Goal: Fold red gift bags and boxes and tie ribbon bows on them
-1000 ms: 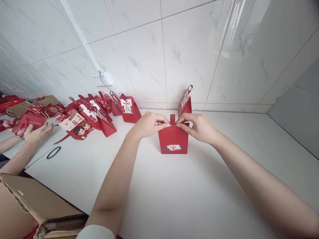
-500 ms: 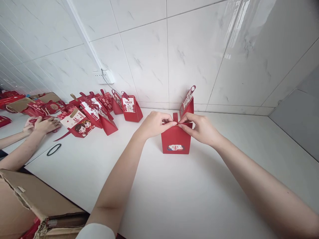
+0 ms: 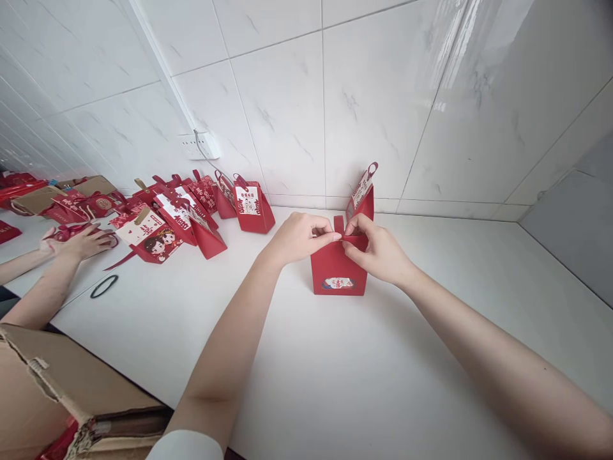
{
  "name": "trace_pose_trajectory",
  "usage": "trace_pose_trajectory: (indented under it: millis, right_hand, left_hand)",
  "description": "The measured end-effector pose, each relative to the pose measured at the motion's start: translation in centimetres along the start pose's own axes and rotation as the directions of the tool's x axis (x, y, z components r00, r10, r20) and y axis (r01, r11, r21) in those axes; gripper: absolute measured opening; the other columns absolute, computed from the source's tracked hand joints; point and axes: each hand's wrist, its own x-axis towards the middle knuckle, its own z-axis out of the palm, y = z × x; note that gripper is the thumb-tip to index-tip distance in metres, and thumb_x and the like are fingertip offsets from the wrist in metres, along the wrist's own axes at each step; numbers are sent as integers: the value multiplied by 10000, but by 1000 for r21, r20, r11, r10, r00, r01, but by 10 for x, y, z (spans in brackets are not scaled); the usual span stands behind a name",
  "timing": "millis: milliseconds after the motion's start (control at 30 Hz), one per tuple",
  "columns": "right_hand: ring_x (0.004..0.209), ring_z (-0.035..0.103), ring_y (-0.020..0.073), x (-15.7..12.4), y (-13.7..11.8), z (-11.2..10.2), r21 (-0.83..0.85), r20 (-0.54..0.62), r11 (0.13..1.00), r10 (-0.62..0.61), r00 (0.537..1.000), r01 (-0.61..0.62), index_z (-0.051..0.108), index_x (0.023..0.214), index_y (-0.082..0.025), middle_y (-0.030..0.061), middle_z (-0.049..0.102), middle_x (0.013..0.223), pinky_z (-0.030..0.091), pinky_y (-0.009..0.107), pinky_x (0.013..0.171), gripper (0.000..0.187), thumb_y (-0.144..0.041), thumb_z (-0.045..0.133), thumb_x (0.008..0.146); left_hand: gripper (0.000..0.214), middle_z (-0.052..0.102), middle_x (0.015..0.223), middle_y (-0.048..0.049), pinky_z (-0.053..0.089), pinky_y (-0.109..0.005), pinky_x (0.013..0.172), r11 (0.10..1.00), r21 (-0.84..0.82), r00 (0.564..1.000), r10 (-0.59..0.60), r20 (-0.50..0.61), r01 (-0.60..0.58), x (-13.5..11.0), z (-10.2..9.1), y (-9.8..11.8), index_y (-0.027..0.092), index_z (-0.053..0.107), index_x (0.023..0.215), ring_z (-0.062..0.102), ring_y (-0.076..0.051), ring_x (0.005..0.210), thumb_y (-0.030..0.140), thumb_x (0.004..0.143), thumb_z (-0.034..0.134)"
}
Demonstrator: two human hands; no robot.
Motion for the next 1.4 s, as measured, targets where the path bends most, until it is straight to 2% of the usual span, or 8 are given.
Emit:
trace_pose_trajectory:
  millis: [200,367,533,1100,1167,1233,1300,1400]
  right_hand:
    - [594,478,138,0,-1,1,-4,-13,1000,-16,1000,16,439,859,-238,-9,561,771,389,275,532,144,-287,565,811]
    - [595,487,135,0,-1,1,8,10,1000,22,1000,-22,435,863,-239,-20,552,758,389,271,531,127,-249,550,810]
    - [648,505,144,0,-1,-2,29,35,1000,6,999,-7,446,870,-236,-6,568,810,405,271,556,124,-246,552,806]
    - [623,480,133,1,0,-1,29,39,999,20,999,-21,431,868,-238,-21,545,796,402,273,551,118,-241,540,825]
    - [669,516,150,1,1,0,14,19,1000,-22,1000,21,434,888,-240,-6,554,824,432,290,588,128,-254,549,834]
    - [807,556,187,1,3,1,-41,-67,991,-126,990,124,450,927,-237,28,560,903,468,330,695,161,-265,576,831]
    - [967,548,228,2,6,3,-158,-162,957,-268,950,244,478,945,-232,68,553,1002,462,384,818,177,-267,603,825]
    - [1063,532,258,1,9,7,-346,-184,877,-412,892,334,530,891,-232,93,557,1125,432,435,889,97,-259,608,840]
  left_hand:
    - [278,631,664,5,414,-256,612,1000,-2,1000,7,0,-7,0,0,0,184,634,679,529,-126,623,389,839,537]
    - [273,624,659,10,407,-253,602,1000,-4,1000,6,2,-6,1,0,-1,184,627,676,515,-120,609,385,838,539]
    - [277,629,671,6,412,-255,613,1000,-15,1000,5,7,-5,1,1,-3,183,630,683,527,-124,623,394,837,539]
    - [273,603,655,14,368,-248,583,1000,-29,1000,-1,3,1,1,1,-3,178,624,680,472,-105,591,384,839,541]
    - [276,598,649,15,364,-248,580,1000,-32,1000,1,0,-1,1,1,-3,176,624,679,466,-104,588,384,840,540]
    - [278,599,650,15,364,-248,582,999,-34,1000,4,1,-4,1,1,-3,176,628,685,467,-104,591,386,841,536]
    - [276,606,657,16,367,-248,588,999,-37,1000,7,4,-7,1,1,-3,176,633,692,476,-104,600,386,842,535]
    - [262,608,662,18,369,-246,591,999,-43,1000,11,6,-11,2,1,-4,174,629,692,486,-104,609,372,838,538]
